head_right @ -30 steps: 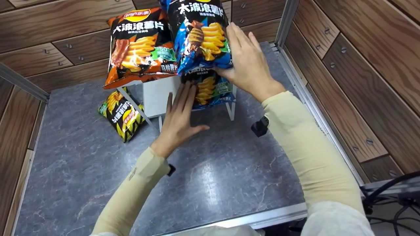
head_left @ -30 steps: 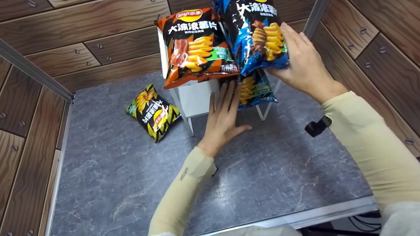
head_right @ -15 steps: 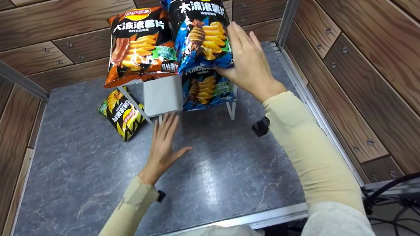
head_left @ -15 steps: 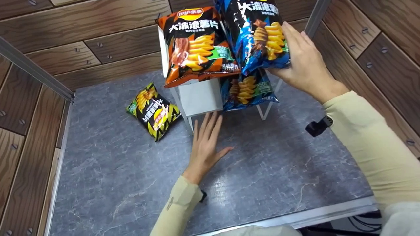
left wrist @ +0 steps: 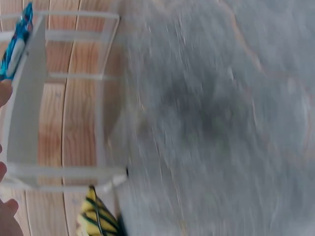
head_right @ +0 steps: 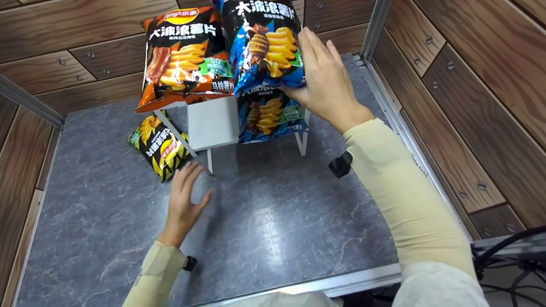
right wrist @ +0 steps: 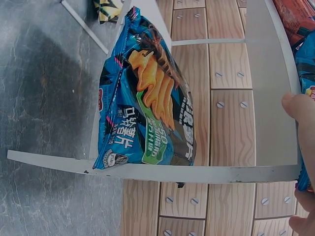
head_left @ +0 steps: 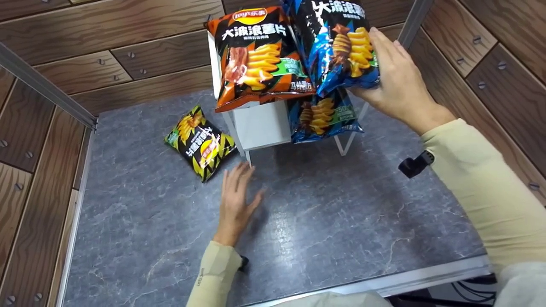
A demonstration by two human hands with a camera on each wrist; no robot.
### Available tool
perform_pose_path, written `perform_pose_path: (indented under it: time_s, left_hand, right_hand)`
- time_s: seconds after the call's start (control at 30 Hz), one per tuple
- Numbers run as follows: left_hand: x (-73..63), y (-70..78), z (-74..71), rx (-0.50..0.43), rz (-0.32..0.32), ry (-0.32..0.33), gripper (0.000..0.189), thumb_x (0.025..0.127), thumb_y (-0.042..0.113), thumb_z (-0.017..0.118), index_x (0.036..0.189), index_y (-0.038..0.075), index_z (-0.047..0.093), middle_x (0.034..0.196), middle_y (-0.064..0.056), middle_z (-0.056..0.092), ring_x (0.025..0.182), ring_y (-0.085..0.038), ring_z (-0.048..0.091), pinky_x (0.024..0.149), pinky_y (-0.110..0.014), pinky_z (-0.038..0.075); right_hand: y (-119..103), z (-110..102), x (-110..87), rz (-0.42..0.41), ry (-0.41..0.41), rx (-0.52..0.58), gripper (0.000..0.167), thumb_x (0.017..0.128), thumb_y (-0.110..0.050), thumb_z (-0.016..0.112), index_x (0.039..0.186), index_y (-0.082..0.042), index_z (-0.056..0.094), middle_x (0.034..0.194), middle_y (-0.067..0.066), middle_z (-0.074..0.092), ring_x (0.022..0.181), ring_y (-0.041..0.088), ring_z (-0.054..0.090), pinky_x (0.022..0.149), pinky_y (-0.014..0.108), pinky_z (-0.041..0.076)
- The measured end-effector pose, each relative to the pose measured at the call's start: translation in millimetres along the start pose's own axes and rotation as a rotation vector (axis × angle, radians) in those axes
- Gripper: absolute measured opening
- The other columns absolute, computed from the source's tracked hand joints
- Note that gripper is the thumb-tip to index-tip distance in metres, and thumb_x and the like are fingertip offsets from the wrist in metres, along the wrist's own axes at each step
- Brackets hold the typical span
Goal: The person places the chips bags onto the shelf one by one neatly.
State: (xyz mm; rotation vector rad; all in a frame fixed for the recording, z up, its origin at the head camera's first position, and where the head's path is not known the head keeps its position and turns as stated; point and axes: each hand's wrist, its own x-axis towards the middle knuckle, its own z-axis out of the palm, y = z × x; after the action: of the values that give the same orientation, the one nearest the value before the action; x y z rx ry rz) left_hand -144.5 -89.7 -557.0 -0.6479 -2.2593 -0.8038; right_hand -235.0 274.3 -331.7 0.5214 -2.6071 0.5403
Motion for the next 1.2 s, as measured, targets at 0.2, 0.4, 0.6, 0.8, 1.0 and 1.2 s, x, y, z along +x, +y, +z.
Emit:
perform_pose_path:
  time_s: [0.2,0.4,0.6,0.8,1.0,1.2]
  left_hand:
    - [3.1,-30.4,-5.2,-0.001,-0.133,0.053,0.05,0.081,-0.005,0.07,0.13,-0.002,0.057,0.139,-0.019,0.054,0.134,-0.036,0.048,0.117,-0.05,0.036]
    - [8.1,-59.4,-5.2,0.095,-0.215,0.008,0.06,0.079,-0.008,0.067,0.137,-0.003,0.052,0.141,-0.023,0.05,0.133,-0.041,0.046,0.117,-0.051,0.034]
    - [8.5,-87.3,-2.7,0.227,-0.232,-0.058,0.068,0.076,-0.008,0.067,0.14,-0.01,0.045,0.143,-0.032,0.046,0.134,-0.049,0.043,0.113,-0.061,0.035]
    - [16.5,-101.9,-5.2,0.354,-0.351,-0.226,0.073,0.081,0.003,0.069,0.147,-0.006,0.039,0.151,-0.031,0.038,0.14,-0.049,0.036,0.111,-0.067,0.034]
    - [28.3,-111.2,-5.8,0.44,-0.497,-0.43,0.086,0.082,0.014,0.072,0.155,0.001,0.027,0.159,-0.03,0.023,0.148,-0.045,0.024,0.112,-0.068,0.031]
    - [17.4,-111.0,1.5,0.535,-0.493,-0.452,0.076,0.088,0.007,0.063,0.154,-0.001,0.027,0.157,-0.033,0.026,0.144,-0.048,0.031,0.109,-0.065,0.037]
  right_hand:
    - [0.3,-0.2,-0.5,-0.006,0.004,-0.004,0.092,0.085,-0.032,0.077,0.155,-0.001,0.026,0.161,0.019,0.029,0.149,0.034,0.03,0.126,0.048,0.016]
    - [-0.2,1.1,0.2,-0.008,0.0,-0.008,0.092,0.085,-0.033,0.077,0.156,-0.002,0.025,0.161,0.019,0.028,0.149,0.034,0.029,0.126,0.048,0.016]
    - [-0.9,1.3,0.0,0.003,-0.004,-0.003,0.092,0.086,-0.033,0.076,0.155,-0.001,0.025,0.161,0.019,0.028,0.149,0.034,0.03,0.126,0.048,0.017]
    - [-1.3,-0.5,-0.8,0.01,-0.013,-0.007,0.092,0.086,-0.033,0.075,0.156,-0.001,0.025,0.161,0.019,0.028,0.149,0.034,0.029,0.126,0.047,0.016]
    - [0.8,-0.6,-1.1,0.014,-0.006,-0.015,0.092,0.086,-0.034,0.076,0.155,-0.001,0.025,0.161,0.019,0.028,0.149,0.034,0.03,0.126,0.048,0.016]
    - [-1.1,-1.1,-0.7,0.01,-0.007,-0.01,0.092,0.086,-0.035,0.076,0.156,-0.002,0.025,0.161,0.019,0.029,0.149,0.034,0.03,0.126,0.048,0.016]
